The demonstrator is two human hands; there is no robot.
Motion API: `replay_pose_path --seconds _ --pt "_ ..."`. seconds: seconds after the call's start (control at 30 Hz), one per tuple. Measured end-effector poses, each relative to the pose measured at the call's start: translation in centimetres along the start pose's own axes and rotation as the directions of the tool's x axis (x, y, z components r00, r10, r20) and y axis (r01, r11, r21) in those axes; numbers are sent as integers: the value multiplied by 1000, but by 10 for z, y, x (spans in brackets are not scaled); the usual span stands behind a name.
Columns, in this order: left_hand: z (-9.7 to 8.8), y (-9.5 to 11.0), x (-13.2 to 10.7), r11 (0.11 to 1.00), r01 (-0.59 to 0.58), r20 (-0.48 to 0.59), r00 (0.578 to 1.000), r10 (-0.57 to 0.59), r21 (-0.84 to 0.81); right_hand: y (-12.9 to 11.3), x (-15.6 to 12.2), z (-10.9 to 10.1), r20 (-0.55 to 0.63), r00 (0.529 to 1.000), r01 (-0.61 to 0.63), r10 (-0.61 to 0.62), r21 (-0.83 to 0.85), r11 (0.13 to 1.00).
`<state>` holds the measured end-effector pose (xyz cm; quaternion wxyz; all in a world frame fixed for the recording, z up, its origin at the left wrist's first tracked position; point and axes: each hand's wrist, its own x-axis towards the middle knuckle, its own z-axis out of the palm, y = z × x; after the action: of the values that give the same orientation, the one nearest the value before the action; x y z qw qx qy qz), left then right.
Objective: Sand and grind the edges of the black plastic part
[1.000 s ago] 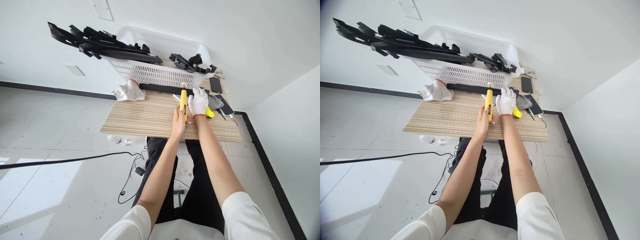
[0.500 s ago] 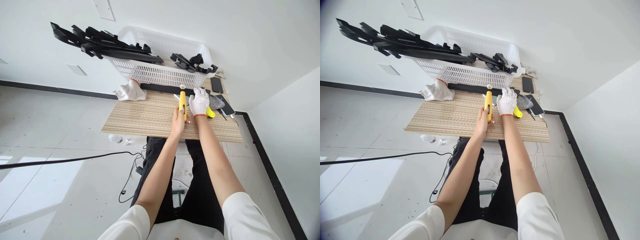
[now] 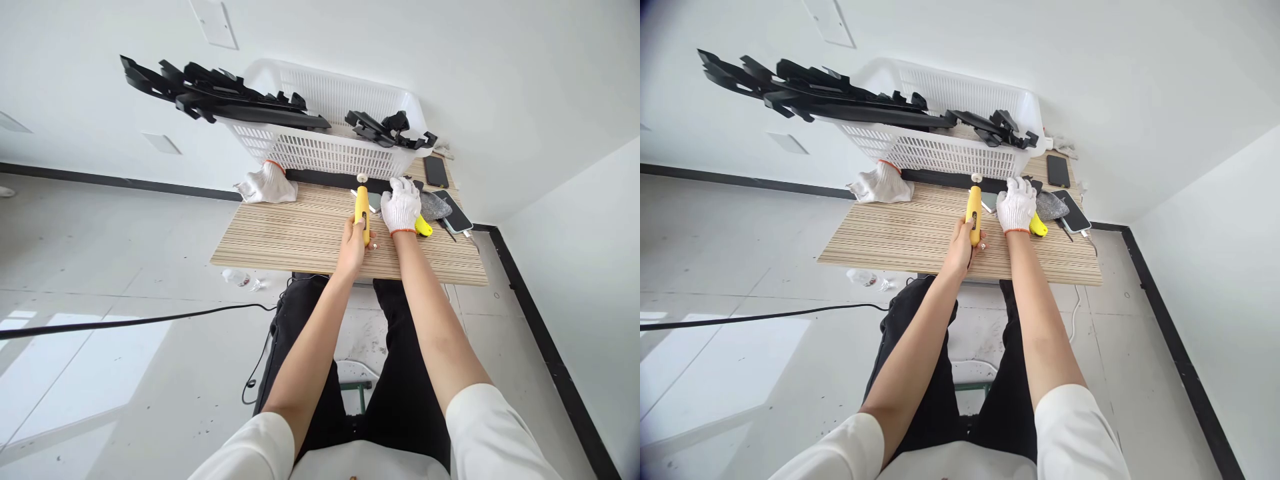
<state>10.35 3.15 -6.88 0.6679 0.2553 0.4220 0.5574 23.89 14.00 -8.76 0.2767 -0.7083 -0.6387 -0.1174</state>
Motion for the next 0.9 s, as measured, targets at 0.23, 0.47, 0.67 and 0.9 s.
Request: replay_pose_path --seconds 0.23,0.47,0.67,0.9 --pt "-14 7 3 1000 3 12 1000 -3 -11 -1 0 -2 1 1000 -4 4 11 1000" --pt "-38 17 11 998 -12 14 1000 13 -56 0 2 -1 15 1000 -12 12 25 1000" --pt "-55 30 15 994 -48 -46 998 44 -96 0 1 -1 13 1000 -20 20 14 1000" --pt "-71 46 11 994 -64 -95 994 55 -90 -2 2 -3 24 999 -29 28 19 999"
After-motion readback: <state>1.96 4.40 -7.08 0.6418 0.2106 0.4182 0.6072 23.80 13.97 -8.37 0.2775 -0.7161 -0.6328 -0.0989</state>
